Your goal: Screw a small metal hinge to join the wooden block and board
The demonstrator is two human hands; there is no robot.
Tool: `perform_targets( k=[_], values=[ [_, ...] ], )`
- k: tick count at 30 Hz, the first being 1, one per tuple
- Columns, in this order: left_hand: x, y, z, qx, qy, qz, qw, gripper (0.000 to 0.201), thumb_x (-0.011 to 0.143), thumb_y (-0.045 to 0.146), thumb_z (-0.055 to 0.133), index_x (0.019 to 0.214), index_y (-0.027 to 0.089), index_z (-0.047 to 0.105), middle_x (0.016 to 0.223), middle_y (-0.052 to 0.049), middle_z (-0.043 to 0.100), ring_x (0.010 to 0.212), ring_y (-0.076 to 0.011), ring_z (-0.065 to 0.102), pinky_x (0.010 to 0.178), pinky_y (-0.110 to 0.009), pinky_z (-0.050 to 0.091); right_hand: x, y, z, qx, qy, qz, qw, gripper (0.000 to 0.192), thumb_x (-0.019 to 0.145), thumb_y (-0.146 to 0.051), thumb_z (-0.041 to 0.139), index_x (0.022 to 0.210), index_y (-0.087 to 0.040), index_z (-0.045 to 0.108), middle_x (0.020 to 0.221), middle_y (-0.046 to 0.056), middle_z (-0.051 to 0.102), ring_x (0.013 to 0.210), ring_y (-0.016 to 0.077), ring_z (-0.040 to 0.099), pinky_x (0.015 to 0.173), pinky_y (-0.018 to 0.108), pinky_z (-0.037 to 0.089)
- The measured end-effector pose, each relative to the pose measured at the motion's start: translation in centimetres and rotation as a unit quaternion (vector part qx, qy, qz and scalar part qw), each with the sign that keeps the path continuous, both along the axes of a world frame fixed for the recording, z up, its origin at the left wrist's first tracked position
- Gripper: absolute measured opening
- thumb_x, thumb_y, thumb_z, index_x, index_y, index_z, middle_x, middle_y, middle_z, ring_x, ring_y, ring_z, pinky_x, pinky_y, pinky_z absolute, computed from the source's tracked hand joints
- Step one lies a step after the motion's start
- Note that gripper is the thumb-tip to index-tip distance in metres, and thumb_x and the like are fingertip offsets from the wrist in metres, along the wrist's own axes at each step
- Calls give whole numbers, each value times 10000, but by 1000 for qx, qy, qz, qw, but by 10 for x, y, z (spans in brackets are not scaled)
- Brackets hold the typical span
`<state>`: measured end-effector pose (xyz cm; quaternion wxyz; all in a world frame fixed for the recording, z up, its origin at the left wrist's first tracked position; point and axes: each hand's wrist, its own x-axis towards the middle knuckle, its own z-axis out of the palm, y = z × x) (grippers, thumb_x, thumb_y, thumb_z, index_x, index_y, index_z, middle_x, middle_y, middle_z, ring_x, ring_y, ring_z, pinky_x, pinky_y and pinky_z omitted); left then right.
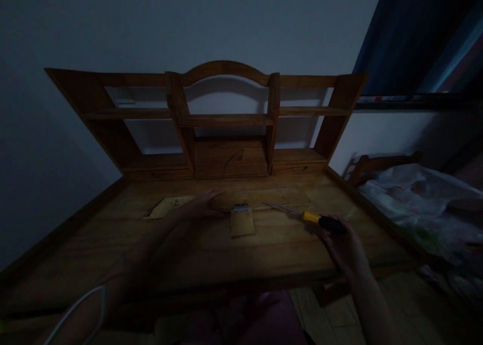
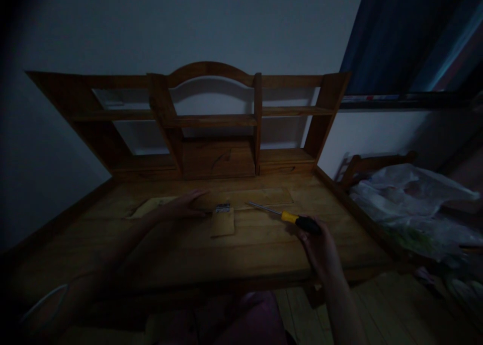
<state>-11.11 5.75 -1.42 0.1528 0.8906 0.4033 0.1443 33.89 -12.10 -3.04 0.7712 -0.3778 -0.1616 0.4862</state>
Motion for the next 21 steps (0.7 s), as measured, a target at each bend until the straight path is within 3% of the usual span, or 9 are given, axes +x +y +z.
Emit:
perform_targets(
  k=[3, 8, 13, 16, 19, 21],
  values=[
    [8, -5, -2, 64, -4, -32, 997, 935, 807, 557, 775, 1587, 265, 351, 1558, -146, 459, 1398, -334, 481, 1146, -480, 410, 0, 0, 1, -21, 24, -4, 999, 277, 550, -301, 906, 761, -216, 747, 814, 17, 782, 672, 161, 690, 512, 231, 561],
    [35, -37, 13, 197, 46, -142, 969, 731, 939, 377, 674, 1590, 312, 348, 1568, -118, 460, 1438, -320, 433, 1219, -533, 301, -1, 1, 3, -41, 37, 4, 998, 195, 617, -286, 858, 751, -214, 736, 833, 31, 783, 678, 162, 681, 509, 233, 540],
    [54, -70, 18, 219, 71, -223, 947, 564, 1012, 246, 541, 1554, 323, 405, 1514, -79, 545, 1399, -274, 489, 1176, -479, 382, 0, 0, 2, -46, 37, -4, 998, 245, 603, -294, 877, 794, -228, 739, 884, 28, 796, 793, 182, 719, 555, 229, 570],
    [61, -72, 13, 203, 17, -177, 963, 460, 1036, 218, 472, 1487, 307, 505, 1410, -79, 631, 1275, -244, 597, 1073, -426, 487, 1, 0, 0, -44, 38, -1, 998, 289, 570, -302, 900, 798, -225, 740, 858, 21, 793, 781, 183, 724, 578, 238, 592],
    [71, -58, 14, 146, -81, -52, 985, 362, 1031, 318, 500, 1368, 265, 622, 1309, -78, 686, 1176, -241, 652, 1014, -407, 531, 2, 1, -3, -42, 35, 5, 999, 294, 585, -303, 899, 816, -209, 743, 858, 24, 793, 755, 179, 724, 577, 242, 599],
    [78, -42, 18, 84, -175, 34, 980, 385, 996, 377, 545, 1343, 237, 635, 1321, -87, 683, 1191, -254, 650, 1029, -416, 530, 3, 1, -5, -37, 29, 5, 999, 289, 604, -306, 894, 833, -216, 742, 870, 16, 795, 746, 173, 723, 572, 237, 596]
  ],
)
